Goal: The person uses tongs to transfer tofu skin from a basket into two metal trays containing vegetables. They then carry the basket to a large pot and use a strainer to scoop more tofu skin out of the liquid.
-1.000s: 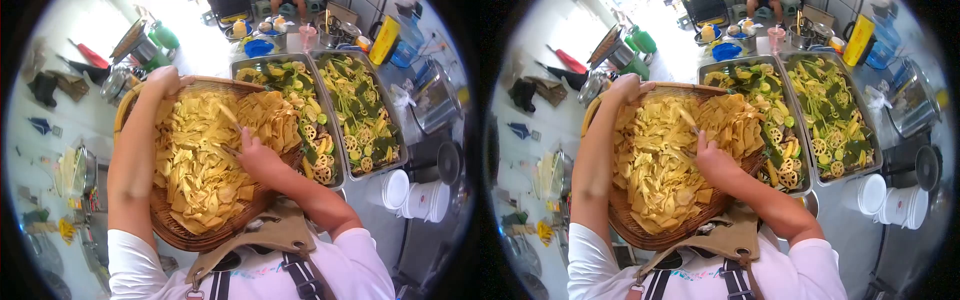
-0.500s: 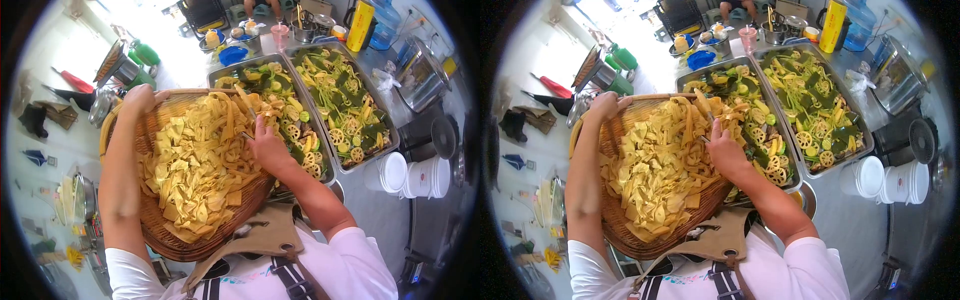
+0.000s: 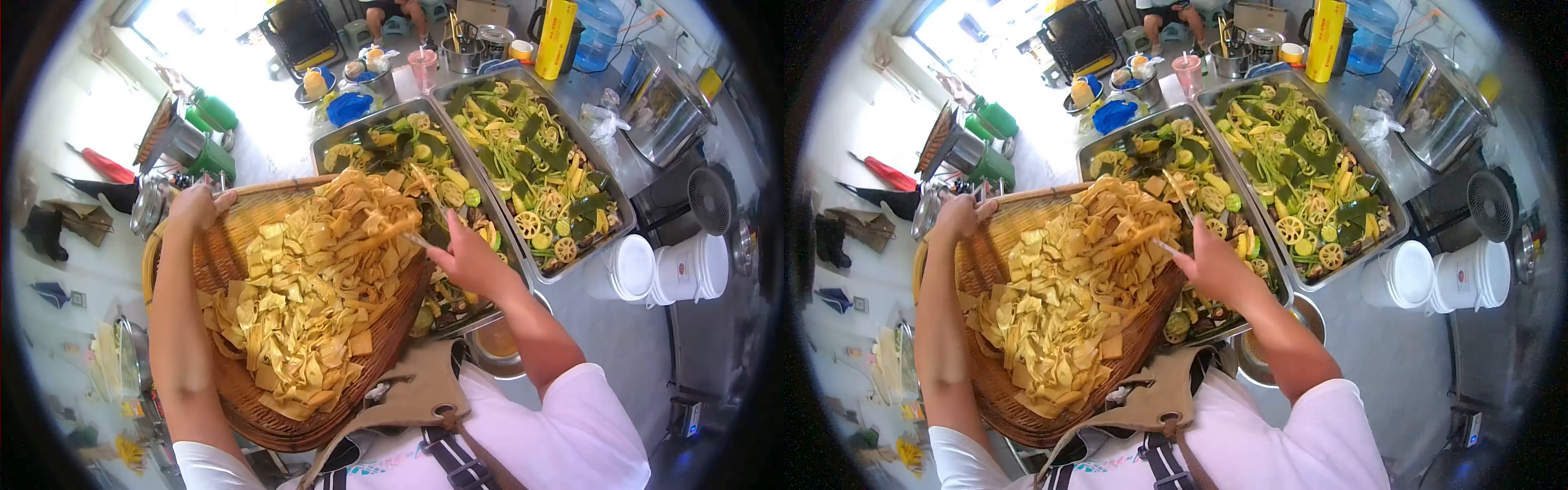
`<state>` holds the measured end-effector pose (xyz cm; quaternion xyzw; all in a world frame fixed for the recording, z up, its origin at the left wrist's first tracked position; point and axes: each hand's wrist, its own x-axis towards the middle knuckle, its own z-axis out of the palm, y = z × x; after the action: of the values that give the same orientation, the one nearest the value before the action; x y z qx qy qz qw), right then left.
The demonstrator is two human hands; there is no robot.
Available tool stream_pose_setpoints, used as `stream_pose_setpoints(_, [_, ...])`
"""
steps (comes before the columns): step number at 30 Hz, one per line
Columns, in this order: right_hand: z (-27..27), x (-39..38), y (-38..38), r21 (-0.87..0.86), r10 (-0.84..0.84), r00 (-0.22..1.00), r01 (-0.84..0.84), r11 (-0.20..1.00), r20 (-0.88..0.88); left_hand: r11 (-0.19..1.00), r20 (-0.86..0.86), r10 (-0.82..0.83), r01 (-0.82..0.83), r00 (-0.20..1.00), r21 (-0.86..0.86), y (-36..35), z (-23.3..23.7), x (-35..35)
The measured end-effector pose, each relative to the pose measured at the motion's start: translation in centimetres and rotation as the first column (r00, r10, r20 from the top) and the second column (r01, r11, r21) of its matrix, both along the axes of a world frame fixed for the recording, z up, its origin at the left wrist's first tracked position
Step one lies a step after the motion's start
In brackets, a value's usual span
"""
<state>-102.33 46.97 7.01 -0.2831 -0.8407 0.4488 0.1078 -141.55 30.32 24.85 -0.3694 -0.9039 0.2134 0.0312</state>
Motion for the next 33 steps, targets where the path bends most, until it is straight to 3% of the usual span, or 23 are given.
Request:
stream_pose_setpoints(4, [2.9, 2.9, -1.4, -0.018, 0.154, 0.976, -0.153, 0.988, 0.156, 0.997, 0.025, 0.073, -0.072, 0.997, -0.018, -0.2, 0.4, 0.5])
stream_pose_setpoints(7, [2.4, 1.9, -2.9, 0.086, 0.298, 0.921, -0.328, 0.941, 0.252, 0.997, 0.053, 0.073, -0.071, 0.996, -0.028, -0.6, 0.0, -0.3])
stream_pose_setpoints(12, [-2.0, -3.6, -5.5, 0.257, 0.268, 0.934, -0.326, 0.910, 0.236, 0.996, 0.030, 0.084, -0.083, 0.996, -0.033, -0.5, -0.2, 0.0])
stream_pose_setpoints(18, [-3.9, -6.8, -4.1, 0.349, 0.150, 0.979, -0.190, 0.918, 0.140, 1.000, 0.002, 0.017, -0.017, 1.000, -0.002, -1.0, -0.1, -0.4])
stream_pose_setpoints(21, [-4.4, -6.6, -3.2, 0.385, 0.106, 0.984, -0.154, 0.910, 0.144, 0.998, -0.003, 0.068, -0.068, 0.998, -0.007, -0.5, 1.2, 1.3])
stream_pose_setpoints(33, [-6.3, -2.7, 1.6, 0.102, -0.159, 0.987, 0.154, 0.983, 0.039, 0.996, 0.015, 0.092, -0.092, 0.996, -0.013, -0.2, 1.8, 1.8])
